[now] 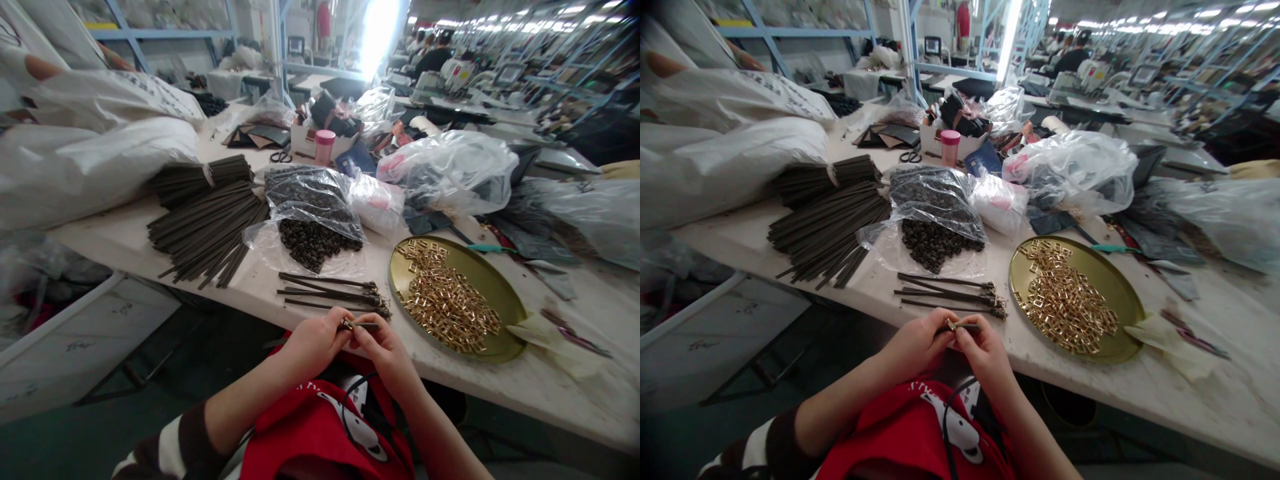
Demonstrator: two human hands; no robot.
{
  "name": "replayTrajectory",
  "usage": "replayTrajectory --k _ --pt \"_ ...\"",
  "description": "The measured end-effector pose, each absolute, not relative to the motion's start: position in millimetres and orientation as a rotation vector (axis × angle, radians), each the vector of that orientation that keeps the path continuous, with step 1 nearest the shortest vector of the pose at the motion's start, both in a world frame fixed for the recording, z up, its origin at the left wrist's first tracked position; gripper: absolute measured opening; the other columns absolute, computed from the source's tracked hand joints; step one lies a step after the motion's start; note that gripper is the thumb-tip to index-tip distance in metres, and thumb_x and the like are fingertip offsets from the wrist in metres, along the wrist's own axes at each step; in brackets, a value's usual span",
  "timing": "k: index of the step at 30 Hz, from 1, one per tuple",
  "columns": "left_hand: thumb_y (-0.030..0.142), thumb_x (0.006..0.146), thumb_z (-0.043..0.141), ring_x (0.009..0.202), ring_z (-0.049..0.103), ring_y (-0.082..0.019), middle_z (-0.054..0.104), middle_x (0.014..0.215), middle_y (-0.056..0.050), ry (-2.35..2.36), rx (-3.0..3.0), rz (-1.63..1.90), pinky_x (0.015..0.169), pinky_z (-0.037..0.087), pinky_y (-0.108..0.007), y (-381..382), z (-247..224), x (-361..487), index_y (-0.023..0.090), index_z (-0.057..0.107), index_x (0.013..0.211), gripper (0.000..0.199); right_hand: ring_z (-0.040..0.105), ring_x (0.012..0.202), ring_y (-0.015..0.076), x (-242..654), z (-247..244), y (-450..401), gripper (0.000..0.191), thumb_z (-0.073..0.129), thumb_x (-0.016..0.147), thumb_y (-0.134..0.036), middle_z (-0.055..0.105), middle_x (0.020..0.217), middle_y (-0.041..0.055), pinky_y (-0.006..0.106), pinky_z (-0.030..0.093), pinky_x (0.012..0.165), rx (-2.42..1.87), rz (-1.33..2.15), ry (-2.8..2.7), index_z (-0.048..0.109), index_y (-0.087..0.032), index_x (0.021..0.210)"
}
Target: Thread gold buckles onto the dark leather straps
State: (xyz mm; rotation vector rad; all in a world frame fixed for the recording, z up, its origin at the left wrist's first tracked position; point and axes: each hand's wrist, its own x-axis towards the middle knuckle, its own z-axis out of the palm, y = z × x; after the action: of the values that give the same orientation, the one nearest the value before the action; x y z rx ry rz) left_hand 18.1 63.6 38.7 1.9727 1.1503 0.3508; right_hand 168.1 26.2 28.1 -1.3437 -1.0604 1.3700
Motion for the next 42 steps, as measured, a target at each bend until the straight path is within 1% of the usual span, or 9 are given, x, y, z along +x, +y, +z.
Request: replayTrajectory --k 5,10,14,18,23,30,33,36,42 --pt "0.035 0.088 0.037 0.08 0.062 -0.019 0.066 0.088 -0.004 1.194 2.07 0.319 0.067 0.042 -0.025 61.7 40.8 22.1 0.023 0.053 0.106 0.027 0.055 0.061 0.0122 171.9 24.9 25.4 0.027 0.061 0.073 -0.045 0.058 0.067 -0.0014 0.027 0.047 0.062 -1.277 1.515 -0.878 0.055 -0.019 0.078" --pt "0.033 0.088 0.037 0.082 0.062 -0.021 0.067 0.094 -0.006 1.178 2.162 0.343 0.069 0.044 -0.028 58.6 39.7 23.9 0.024 0.051 0.112 0.029 0.055 0.06 0.0113 174.0 28.5 28.0 0.028 0.067 0.068 -0.042 0.059 0.065 -0.0022 0.025 0.046 0.06 -1.304 1.553 -0.947 0.053 -0.019 0.077" --pt "0.024 0.085 0.041 0.086 0.062 -0.021 0.066 0.099 -0.007 1.175 2.128 0.356 0.074 0.044 -0.028 56.4 39.2 22.8 0.023 0.051 0.114 0.03 0.059 0.065 0.0151 172.5 26.5 25.4 0.027 0.067 0.068 -0.039 0.063 0.072 -0.0001 0.028 0.047 0.062 -1.375 1.352 -1.143 0.053 -0.02 0.081" --pt "0.02 0.082 0.043 0.088 0.062 -0.02 0.066 0.1 -0.005 1.145 2.029 0.378 0.075 0.045 -0.028 54.5 42.2 21.3 0.024 0.049 0.115 0.034 0.061 0.074 0.0185 174.0 24.5 18.5 0.018 0.062 0.073 -0.03 0.064 0.081 0.0035 0.033 0.048 0.07 -1.484 0.889 -1.559 0.056 -0.021 0.088" --pt "0.018 0.08 0.042 0.092 0.062 -0.021 0.065 0.105 -0.005 1.142 1.996 0.37 0.078 0.046 -0.029 51.7 41.1 21.5 0.023 0.046 0.12 0.04 0.061 0.069 0.0177 177.3 23.5 14.5 0.013 0.057 0.076 -0.026 0.064 0.077 0.0022 0.03 0.049 0.065 -1.469 0.611 -1.797 0.055 -0.023 0.088" --pt "0.025 0.084 0.039 0.092 0.062 -0.024 0.065 0.103 -0.008 1.14 2.02 0.352 0.079 0.046 -0.034 45.5 46.1 21.5 0.021 0.041 0.125 0.041 0.061 0.067 0.0174 180.2 19.8 12.8 0.008 0.051 0.077 -0.019 0.063 0.074 0.0021 0.029 0.047 0.062 -1.458 0.493 -1.905 0.054 -0.022 0.083" --pt "0.027 0.086 0.038 0.097 0.06 -0.022 0.063 0.108 -0.008 1.079 1.994 0.374 0.083 0.045 -0.032 43.7 53.2 20.7 0.021 0.044 0.122 0.038 0.061 0.068 0.0166 182.0 24.2 11.2 0.006 0.05 0.078 -0.02 0.063 0.075 0.0018 0.028 0.048 0.063 -1.468 0.592 -1.843 0.053 -0.022 0.083" --pt "0.027 0.086 0.037 0.096 0.06 -0.021 0.063 0.109 -0.007 1.074 1.983 0.387 0.083 0.045 -0.031 44.4 55.5 20.3 0.021 0.047 0.119 0.035 0.06 0.07 0.0166 182.9 28.5 10.0 0.005 0.05 0.08 -0.023 0.063 0.077 0.0024 0.027 0.047 0.063 -1.473 0.644 -1.815 0.053 -0.021 0.084" --pt "0.024 0.086 0.038 0.095 0.06 -0.019 0.064 0.107 -0.005 1.058 1.933 0.389 0.082 0.045 -0.028 49.1 45.2 20.9 0.021 0.05 0.117 0.034 0.058 0.066 0.0161 177.5 20.5 10.8 0.005 0.048 0.081 -0.021 0.061 0.074 0.0022 0.027 0.044 0.06 -1.545 0.575 -1.822 0.052 -0.021 0.083"
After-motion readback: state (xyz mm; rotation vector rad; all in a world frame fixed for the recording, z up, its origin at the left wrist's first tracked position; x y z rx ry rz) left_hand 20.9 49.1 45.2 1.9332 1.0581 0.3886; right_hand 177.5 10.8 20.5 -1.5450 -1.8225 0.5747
